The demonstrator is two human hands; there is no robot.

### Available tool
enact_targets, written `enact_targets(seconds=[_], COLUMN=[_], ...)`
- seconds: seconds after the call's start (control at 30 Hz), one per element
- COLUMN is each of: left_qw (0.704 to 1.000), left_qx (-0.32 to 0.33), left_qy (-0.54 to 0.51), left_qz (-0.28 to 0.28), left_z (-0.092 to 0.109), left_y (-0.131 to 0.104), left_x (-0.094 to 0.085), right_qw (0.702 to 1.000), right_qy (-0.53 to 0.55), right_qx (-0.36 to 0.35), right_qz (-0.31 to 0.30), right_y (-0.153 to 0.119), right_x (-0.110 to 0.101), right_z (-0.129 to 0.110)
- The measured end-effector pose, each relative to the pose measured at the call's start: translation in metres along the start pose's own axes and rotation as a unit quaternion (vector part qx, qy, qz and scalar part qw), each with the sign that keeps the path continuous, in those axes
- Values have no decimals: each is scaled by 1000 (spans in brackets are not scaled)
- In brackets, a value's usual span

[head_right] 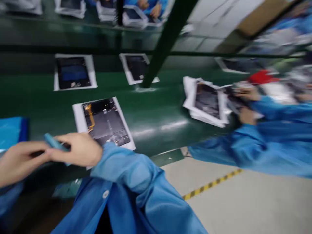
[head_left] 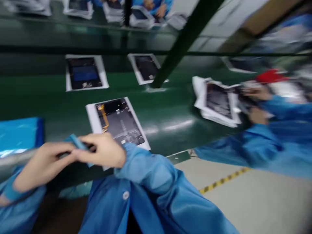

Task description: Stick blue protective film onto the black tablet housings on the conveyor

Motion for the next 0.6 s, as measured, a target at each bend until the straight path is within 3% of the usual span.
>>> enact_targets(seconds=[0.07, 0.13, 0.23, 0.4, 0.5, 0.6], left_qw=[999, 997, 994, 994, 996, 998], left_qx=[22, -21, -30, -24, -11, -16], left_qy=[-29, -55, -94, -103, -72, -38], left_qz=[-15, -40, -44, -40, -43, -44], left_z=[6, 1, -2, 6, 9, 10], left_y=[-2, 1, 3, -3, -7, -9], left_x=[4, 11, 17, 19, 18, 18], right_qw=[1000, 999, 995, 993, 995, 999], right_qy=[23, -14, -74, -70, -57, -42], right_qx=[8, -13, -54, -67, -57, -28], right_qz=[-17, -27, -29, -62, -56, -11], right_y=[-7, -8, -8, -12, -15, -18], right_x=[-6, -12, -17, -16, -14, -12], right_z=[-10, -16, -19, -17, -17, -17])
Point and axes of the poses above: each hand's wrist, its own y-axis towards the middle knuckle, its own x-axis out of the palm, z = x × y, the point moved 6 cm from there along y, towards the middle knuckle, and after that the axes turned 3 degrees about y, right-handed, at the moved point
